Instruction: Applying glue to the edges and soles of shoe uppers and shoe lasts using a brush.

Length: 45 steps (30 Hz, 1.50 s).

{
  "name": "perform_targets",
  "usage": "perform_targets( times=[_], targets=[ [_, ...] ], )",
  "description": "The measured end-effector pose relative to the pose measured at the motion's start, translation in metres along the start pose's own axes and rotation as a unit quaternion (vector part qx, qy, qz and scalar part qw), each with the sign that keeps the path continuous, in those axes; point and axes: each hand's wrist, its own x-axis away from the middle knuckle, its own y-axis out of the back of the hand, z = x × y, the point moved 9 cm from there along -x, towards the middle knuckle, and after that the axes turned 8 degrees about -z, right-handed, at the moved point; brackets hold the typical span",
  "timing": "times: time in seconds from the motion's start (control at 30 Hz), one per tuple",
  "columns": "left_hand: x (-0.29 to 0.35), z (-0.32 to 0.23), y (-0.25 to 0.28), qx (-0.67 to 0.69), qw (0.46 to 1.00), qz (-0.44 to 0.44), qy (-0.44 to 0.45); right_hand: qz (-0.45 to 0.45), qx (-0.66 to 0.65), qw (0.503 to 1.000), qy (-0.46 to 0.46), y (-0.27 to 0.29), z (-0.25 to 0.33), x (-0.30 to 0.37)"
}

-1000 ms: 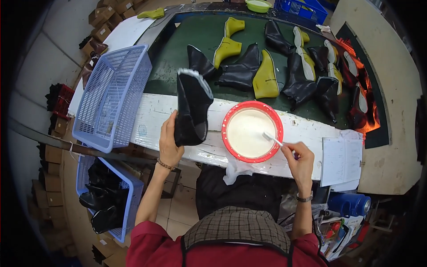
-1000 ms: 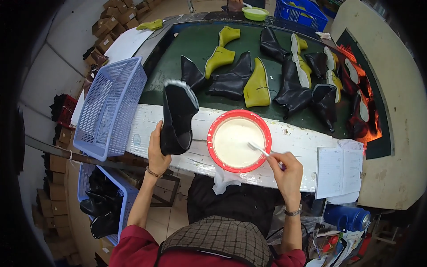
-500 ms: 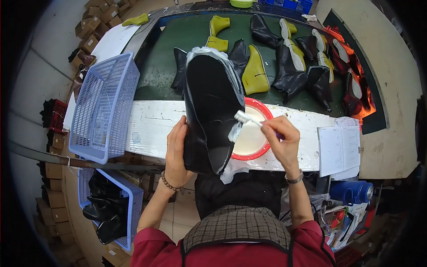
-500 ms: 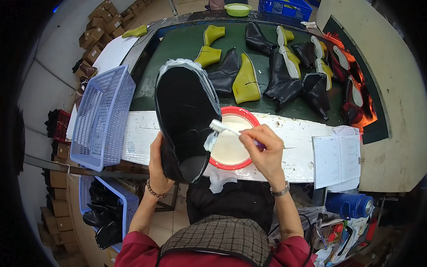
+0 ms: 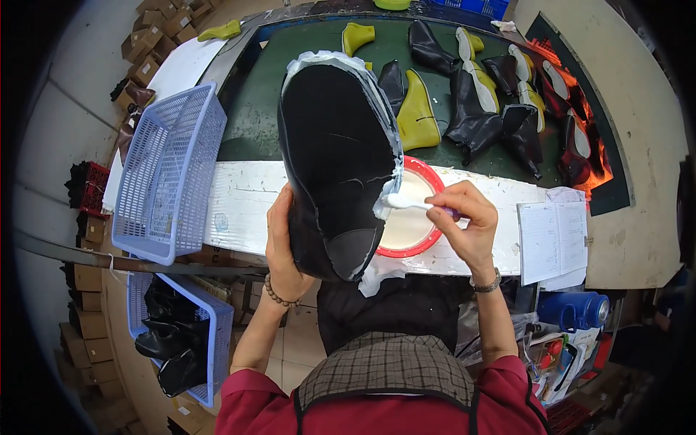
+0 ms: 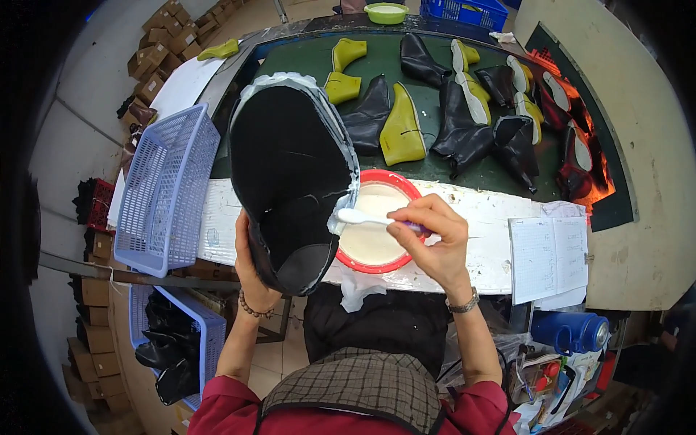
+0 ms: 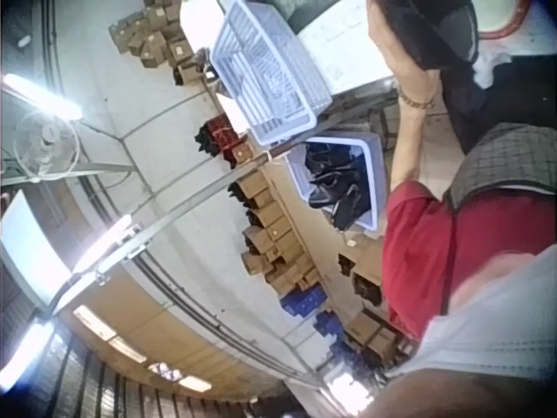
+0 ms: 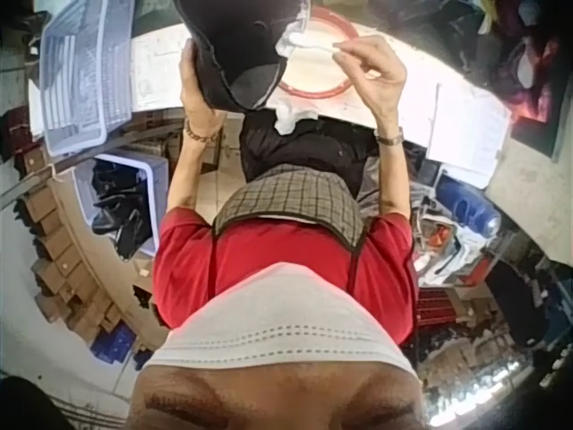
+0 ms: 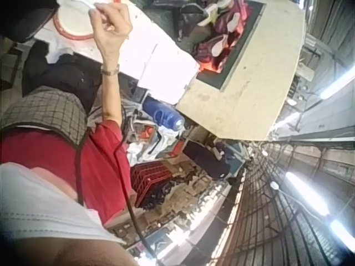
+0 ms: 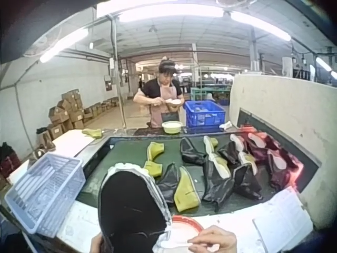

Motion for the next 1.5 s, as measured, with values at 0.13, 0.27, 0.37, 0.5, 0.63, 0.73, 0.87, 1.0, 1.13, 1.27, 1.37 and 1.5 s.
perform_targets(
  times=[0.13, 0.27, 0.37, 0.5, 0.63, 0.73, 0.87, 1.0, 1.13, 1.27, 1.37, 1.5],
  targets=[
    [0.003, 0.003, 0.004, 0.008, 1.0, 0.029, -0.008, -0.067, 0.071, 0.995, 0.038, 0.021, -0.003, -0.025],
    [0.003, 0.001, 0.005, 0.006, 0.999, 0.019, -0.028, -0.089, 0.072, 0.992, 0.058, 0.022, 0.006, -0.04],
    [-0.01, -0.005, 0.004, -0.02, 1.0, 0.0, -0.019, -0.04, 0.066, 0.994, 0.073, 0.005, 0.018, -0.029],
    [-0.025, -0.014, 0.003, -0.043, 0.998, -0.03, -0.03, 0.015, 0.021, 0.998, 0.062, -0.011, 0.021, -0.005],
    [-0.032, -0.009, 0.004, -0.038, 0.995, -0.073, -0.057, 0.03, 0.013, 0.998, 0.054, -0.019, 0.028, 0.01],
    [-0.034, -0.001, 0.007, -0.066, 0.987, -0.11, -0.099, 0.055, 0.021, 0.997, 0.057, -0.022, 0.039, 0.016],
    [-0.042, -0.012, 0.002, -0.138, 0.963, -0.101, -0.207, 0.105, 0.034, 0.991, 0.077, -0.027, 0.055, 0.017],
    [-0.043, -0.013, 0.001, -0.153, 0.964, -0.08, -0.201, 0.16, 0.008, 0.986, -0.038, -0.037, 0.047, 0.019],
    [-0.043, 0.025, 0.017, -0.048, 0.998, -0.043, -0.008, 0.086, 0.108, 0.988, -0.063, -0.01, -0.008, 0.007],
    [-0.012, 0.094, 0.058, 0.075, 0.986, 0.029, 0.148, 0.122, 0.426, 0.892, 0.087, -0.005, -0.041, 0.011],
    [0.012, 0.119, 0.063, 0.135, 0.933, 0.081, 0.323, 0.103, 0.361, 0.925, 0.05, -0.002, -0.036, 0.007],
    [0.047, 0.15, 0.064, 0.196, 0.844, 0.048, 0.498, 0.047, 0.105, 0.993, -0.006, 0.001, -0.007, -0.013]
  ],
)
